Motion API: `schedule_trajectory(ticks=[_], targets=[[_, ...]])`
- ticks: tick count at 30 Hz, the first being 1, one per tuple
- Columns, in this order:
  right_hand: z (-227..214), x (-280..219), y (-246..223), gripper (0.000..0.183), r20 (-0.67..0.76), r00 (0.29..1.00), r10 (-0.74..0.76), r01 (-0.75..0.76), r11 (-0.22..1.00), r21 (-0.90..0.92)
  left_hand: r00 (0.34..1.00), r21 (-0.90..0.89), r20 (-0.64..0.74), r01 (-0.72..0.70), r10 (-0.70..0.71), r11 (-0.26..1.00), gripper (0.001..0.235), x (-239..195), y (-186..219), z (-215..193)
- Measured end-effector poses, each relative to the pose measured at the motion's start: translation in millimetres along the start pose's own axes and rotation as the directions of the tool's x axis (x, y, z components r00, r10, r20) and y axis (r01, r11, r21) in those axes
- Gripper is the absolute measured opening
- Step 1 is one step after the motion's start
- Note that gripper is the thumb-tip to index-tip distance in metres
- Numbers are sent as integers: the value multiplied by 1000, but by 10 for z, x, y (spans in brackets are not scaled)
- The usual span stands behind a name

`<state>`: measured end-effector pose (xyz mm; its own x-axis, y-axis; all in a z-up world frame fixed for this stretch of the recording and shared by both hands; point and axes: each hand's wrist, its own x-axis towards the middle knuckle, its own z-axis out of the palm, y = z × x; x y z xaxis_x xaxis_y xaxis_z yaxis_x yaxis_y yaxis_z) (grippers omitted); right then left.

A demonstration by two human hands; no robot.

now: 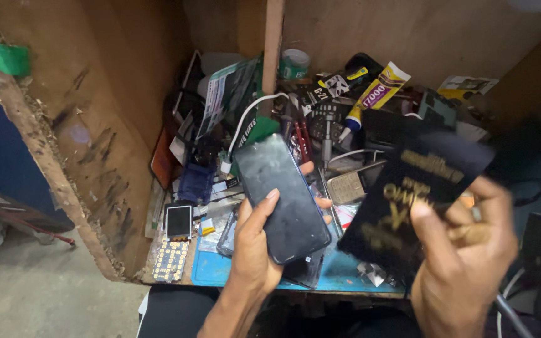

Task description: The person aligns a screen protector on a smartphone, uses a small tool to press along the edges, and wipes the surface with a cloth. The person then picks up a packaged screen protector and compares it to the phone before placing it on the table.

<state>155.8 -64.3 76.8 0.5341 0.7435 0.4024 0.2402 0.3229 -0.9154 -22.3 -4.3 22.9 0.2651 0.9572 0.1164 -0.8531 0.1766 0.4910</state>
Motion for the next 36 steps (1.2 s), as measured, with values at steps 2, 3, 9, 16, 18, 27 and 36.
schedule_trajectory(ticks=[2,3,9,16,18,27,36], targets=[[-130,-103,85,41,116,981,154,-175,964,202,999,-19,-35,9,-10,1000,45,-12,-15,11],[-184,-161,146,37,138,967,213,-242,939,245,999,-29,-52,14,-16,999,45,-19,-30,18],[-306,-459,488,31,228,869,439,-490,825,282,995,-1,-102,-5,4,1000,46,-25,-76,52],[-273,-536,619,51,364,851,379,-479,845,240,995,18,-96,-23,25,1000,45,-9,-127,53],[-261,-556,624,45,331,846,418,-499,840,215,996,57,-85,-28,32,998,45,-13,-149,41],[-133,-661,721,32,275,872,405,-473,843,255,997,-13,34,72,-71,997,89,-62,-231,-23],[-147,-241,342,34,230,934,273,-333,898,286,963,80,238,114,-130,990,83,-98,-205,-76]])
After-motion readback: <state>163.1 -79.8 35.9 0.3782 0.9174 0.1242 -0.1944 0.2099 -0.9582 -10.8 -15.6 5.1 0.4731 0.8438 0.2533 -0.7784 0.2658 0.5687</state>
